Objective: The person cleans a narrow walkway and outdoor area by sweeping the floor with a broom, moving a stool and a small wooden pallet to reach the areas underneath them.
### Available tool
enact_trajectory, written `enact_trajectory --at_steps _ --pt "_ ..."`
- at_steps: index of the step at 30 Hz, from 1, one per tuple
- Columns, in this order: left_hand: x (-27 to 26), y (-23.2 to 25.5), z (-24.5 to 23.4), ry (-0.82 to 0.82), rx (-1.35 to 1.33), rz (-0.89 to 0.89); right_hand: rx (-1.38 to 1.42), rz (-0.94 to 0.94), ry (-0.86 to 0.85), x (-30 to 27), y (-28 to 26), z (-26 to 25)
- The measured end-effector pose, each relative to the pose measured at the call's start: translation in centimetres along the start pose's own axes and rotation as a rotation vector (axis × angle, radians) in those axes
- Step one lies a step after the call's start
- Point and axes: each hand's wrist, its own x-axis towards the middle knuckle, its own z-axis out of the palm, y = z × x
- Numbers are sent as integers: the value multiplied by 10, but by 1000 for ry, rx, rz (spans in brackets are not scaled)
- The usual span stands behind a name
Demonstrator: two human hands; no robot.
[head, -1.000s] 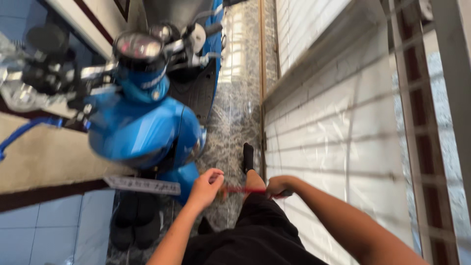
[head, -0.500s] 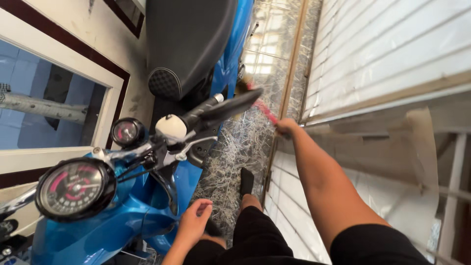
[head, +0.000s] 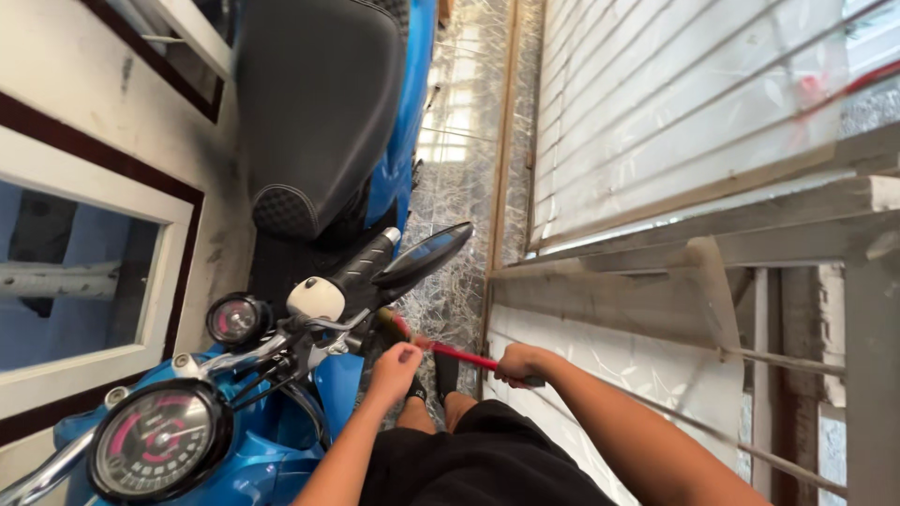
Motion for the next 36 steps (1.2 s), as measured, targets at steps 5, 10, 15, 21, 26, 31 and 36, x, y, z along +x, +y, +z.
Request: enact_trajectory --at_steps 5,10,15,21,26,31,36 --pt "22 38 9 -43 -73 56 -316 -50 -166 41 -3 -44" --pt "23 83 16 -59 -140 23 -225 212 396 76 -50 -142" --pt "44 108 38 -24 -171 112 -167 44 740 47 -52 -106" --pt "63 125 72 -32 -95 116 -366 79 476 -51 -71 -95" --pt "53 158 80 -30 1 157 -264 162 66 -24 -45 -104" --pt "-13 260 61 -174 -13 386 -263 189 236 63 -31 -194" --pt "-75 378 7 -162 -18 478 -81 99 820 106 -44 -238"
